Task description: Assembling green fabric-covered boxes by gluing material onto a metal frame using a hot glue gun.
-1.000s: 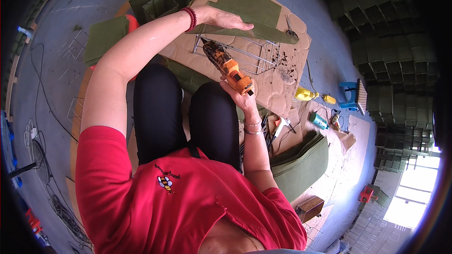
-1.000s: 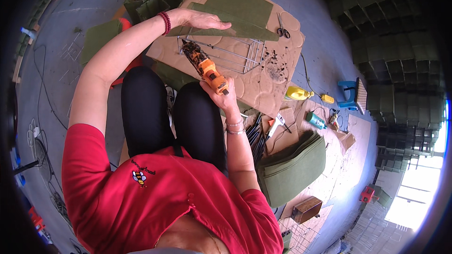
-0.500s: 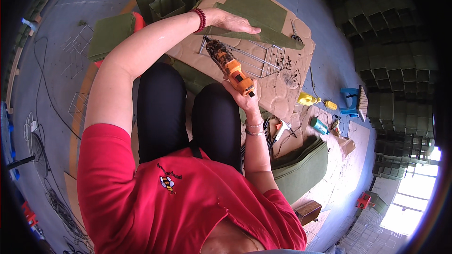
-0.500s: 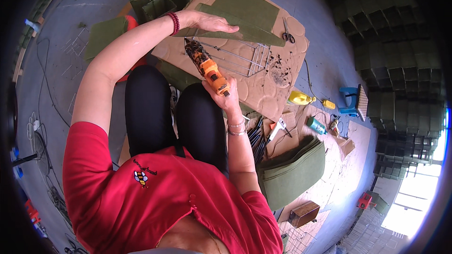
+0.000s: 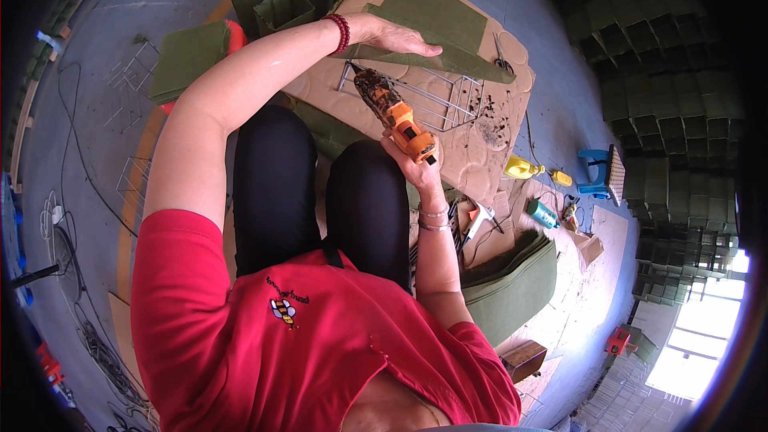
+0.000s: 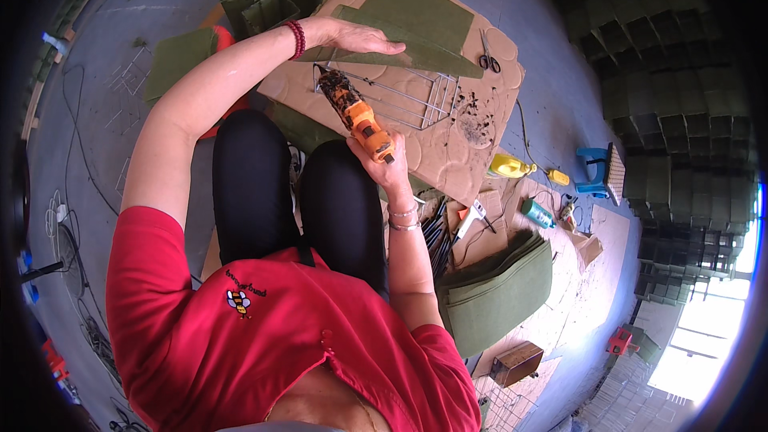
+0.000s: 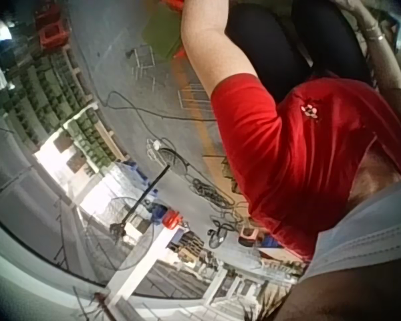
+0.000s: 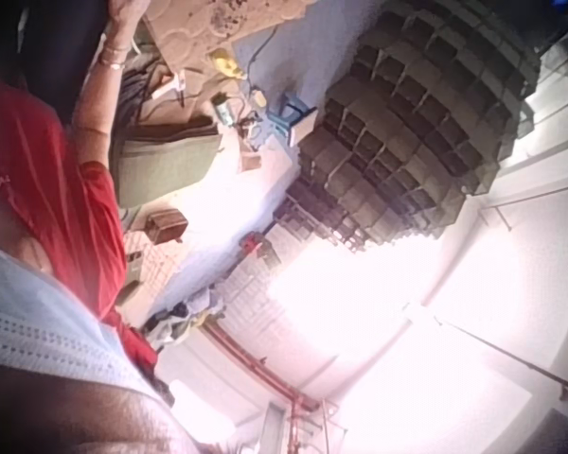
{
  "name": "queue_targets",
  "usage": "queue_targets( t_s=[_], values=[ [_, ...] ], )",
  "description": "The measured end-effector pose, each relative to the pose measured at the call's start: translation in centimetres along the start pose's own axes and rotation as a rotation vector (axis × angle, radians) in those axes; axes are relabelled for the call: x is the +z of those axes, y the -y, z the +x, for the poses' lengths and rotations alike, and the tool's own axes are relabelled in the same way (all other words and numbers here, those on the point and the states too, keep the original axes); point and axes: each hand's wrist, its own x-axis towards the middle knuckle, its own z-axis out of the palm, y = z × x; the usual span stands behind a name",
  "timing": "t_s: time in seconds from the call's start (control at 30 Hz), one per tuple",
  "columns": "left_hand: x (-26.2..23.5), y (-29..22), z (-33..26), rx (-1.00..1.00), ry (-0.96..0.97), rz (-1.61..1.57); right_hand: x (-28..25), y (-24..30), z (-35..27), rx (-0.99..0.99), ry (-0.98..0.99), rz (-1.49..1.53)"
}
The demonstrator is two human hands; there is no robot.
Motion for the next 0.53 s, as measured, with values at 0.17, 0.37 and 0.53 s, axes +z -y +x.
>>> queue_targets(
  t_s=[0.17, 0.37, 0.53],
  values=[
    [-0.2, 1.0, 1.0, -0.003, -0.056, 0.007, 0.2, -0.7, -0.2, -0.088, -0.085, 0.078],
    [-0.1, 0.9, 1.0, -0.024, 0.013, -0.012, -0.2, -1.6, -0.9, 0.055, -0.008, 0.112],
    [-0.1, 0.8, 0.9, -0.017, -0.013, -0.01, -0.5, -2.1, -1.2, 0.099, 0.01, 0.06]
  ],
)
